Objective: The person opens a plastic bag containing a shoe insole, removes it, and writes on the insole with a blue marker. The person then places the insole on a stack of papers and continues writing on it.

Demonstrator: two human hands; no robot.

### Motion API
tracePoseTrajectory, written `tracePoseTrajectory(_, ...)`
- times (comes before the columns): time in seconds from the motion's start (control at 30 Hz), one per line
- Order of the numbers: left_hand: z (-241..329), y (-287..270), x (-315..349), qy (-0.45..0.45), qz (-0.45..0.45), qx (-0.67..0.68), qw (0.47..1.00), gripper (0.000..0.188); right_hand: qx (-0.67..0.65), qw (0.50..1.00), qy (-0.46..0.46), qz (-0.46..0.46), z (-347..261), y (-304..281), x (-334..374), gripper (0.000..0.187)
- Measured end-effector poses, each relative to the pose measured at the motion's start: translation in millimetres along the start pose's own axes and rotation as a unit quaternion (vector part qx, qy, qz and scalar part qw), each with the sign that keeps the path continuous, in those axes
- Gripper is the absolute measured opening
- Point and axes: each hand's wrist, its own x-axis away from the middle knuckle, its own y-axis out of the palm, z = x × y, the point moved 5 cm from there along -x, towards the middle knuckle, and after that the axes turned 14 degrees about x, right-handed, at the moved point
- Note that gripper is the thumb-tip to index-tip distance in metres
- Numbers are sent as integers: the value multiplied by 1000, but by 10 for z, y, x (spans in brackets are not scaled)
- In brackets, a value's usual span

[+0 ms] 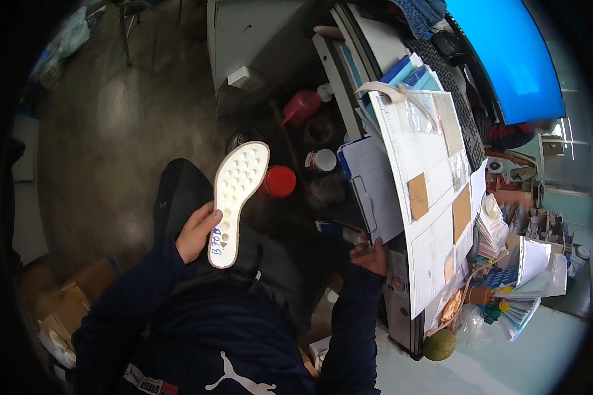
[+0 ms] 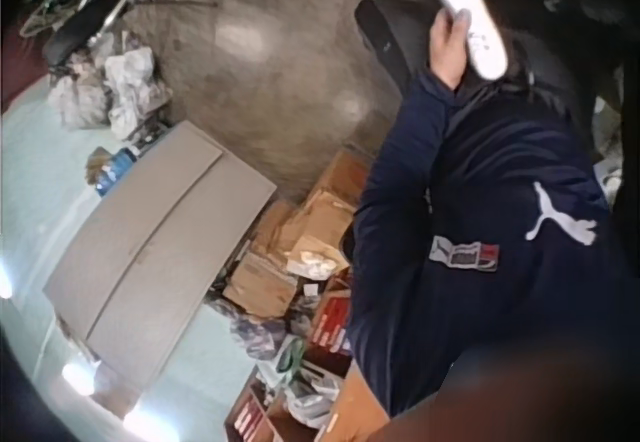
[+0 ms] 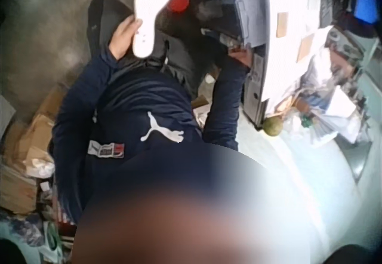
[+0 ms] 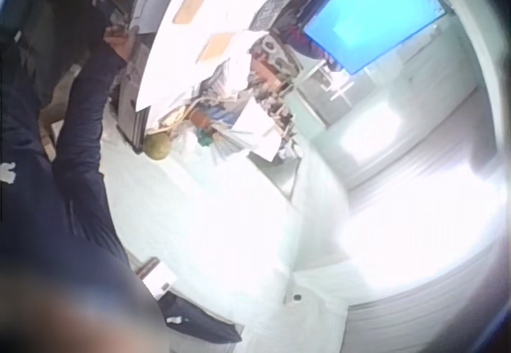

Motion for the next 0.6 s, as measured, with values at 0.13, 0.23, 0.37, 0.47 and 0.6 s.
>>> tracePoseTrajectory(0.13,-46,-42,-20,8,-29,-44,999,41,-40,999,-31,-5,-44,159,-43,50)
tracePoseTrajectory(0.23,-39,-57,-39,11,-41,-51,998,41,-51,998,-38,4,-102,204,-114,48)
tracePoseTrajectory(0.37,9,-46,-25,-9,-40,-41,998,48,12,999,-27,-32,-133,350,-127,45)
tracePoseTrajectory(0.47,54,43,-11,-16,-74,-30,997,55,53,995,-84,8,-98,506,-19,43)
tracePoseTrajectory(0.6,73,193,-43,-21,-112,-12,993,52,15,993,-105,46,11,647,137,43)
